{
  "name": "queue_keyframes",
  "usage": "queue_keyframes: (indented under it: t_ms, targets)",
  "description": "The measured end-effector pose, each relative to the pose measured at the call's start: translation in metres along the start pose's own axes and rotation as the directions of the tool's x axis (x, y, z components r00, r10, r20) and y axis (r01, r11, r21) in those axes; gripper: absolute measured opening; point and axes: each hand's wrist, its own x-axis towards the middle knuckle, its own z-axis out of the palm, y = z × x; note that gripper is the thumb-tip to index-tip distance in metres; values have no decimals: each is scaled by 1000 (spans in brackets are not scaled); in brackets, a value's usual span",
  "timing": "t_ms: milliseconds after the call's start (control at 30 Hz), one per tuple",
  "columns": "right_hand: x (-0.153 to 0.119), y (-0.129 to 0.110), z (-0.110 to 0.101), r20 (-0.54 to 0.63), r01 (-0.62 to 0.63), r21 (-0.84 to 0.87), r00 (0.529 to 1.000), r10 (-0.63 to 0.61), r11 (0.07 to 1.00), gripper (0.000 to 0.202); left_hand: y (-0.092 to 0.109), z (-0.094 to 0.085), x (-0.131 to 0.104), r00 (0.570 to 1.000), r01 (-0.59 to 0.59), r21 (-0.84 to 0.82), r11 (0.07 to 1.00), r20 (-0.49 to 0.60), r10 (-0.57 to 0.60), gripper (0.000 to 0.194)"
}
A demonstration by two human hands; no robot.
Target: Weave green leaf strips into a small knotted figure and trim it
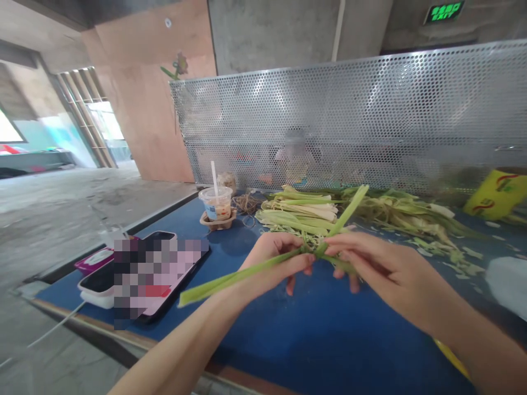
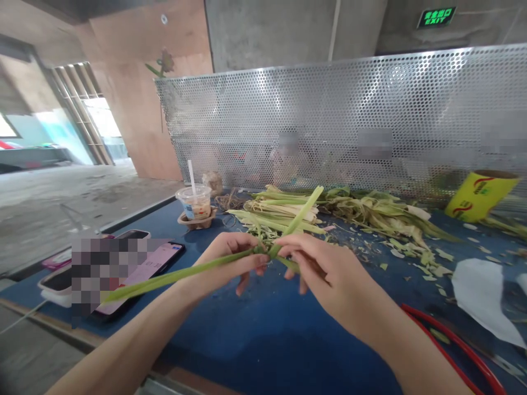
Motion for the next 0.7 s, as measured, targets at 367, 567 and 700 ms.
queue_keyframes:
  t_ms: [367,567,700]
  targets:
    - [2,1,-2,-3,346,-215,935,-355,913,18,-3,0,2,984,172,-162,972,78,-161,14]
    - [9,-5,10,-114,290,-309,934,-338,906,6,-7,6,1,996,39,-75,996,88,-33,13]
    - [11,-7,19,-158,119,-297,972,-172,948,1,-8,6,-1,990,-42,-10,999,131,43,16]
